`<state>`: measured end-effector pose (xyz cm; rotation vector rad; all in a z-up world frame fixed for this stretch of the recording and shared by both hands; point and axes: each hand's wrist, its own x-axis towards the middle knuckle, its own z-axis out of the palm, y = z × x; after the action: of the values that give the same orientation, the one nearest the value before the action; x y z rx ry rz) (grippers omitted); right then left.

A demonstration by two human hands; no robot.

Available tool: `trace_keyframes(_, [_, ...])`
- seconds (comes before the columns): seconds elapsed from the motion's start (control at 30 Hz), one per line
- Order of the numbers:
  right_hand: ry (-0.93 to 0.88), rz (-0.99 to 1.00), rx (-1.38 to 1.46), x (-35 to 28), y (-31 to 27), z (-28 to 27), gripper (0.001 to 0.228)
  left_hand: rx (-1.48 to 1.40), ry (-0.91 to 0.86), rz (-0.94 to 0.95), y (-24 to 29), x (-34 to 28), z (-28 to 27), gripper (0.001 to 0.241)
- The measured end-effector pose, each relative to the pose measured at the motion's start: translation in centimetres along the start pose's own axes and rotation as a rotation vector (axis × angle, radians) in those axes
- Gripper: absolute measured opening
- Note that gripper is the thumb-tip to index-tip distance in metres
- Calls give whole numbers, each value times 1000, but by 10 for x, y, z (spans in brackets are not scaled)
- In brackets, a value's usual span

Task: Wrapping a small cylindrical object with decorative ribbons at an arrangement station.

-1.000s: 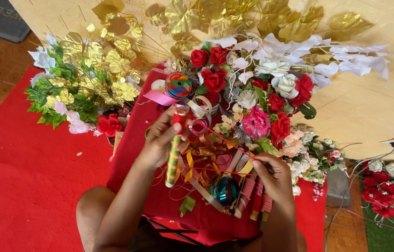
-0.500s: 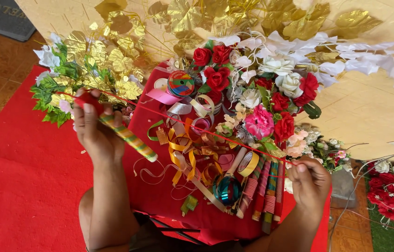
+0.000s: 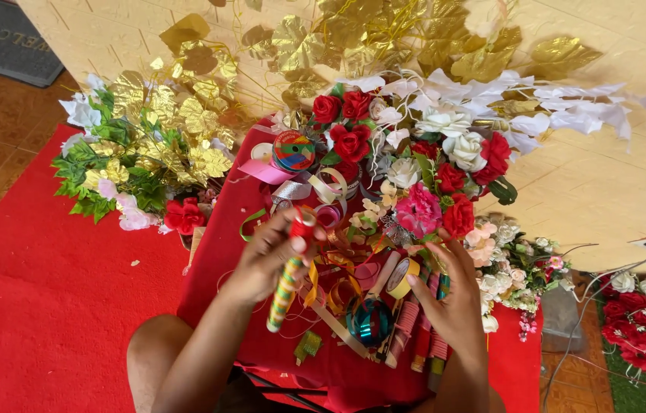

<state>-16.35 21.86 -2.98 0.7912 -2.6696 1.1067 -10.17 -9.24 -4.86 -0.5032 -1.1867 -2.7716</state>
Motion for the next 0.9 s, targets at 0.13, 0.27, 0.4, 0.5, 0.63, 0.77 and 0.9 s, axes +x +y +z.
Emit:
trace_keyframes(0.13, [15,-23,-28,-6,1,5,38,-41,-109,-124,-23,-2,13,25])
trace_keyframes(0.27, [66,4,-281,-14,-1,7,45,-55,-136,-204,-36,-4,24,30])
trace_keyframes(0.4, [115,-95,-100,-19,13,14,36,-5,-158,-257,-34,-3,37,30])
trace_keyframes(0.5, [-57,-103,320,-16,-8,24,35,7,-207,-260,-41,-5,39,33])
trace_keyframes(0.63, [-226,91,528,-13,-43,28,48,35,-219,-302,-40,-5,45,31])
trace_keyframes(0.77, [-238,89,558,-14,-36,32,47,114,-218,-278,-39,-4,43,35])
trace_keyframes(0.9, [-227,150,466,-17,-27,34,39,144,-145,-296,-39,-2,45,33])
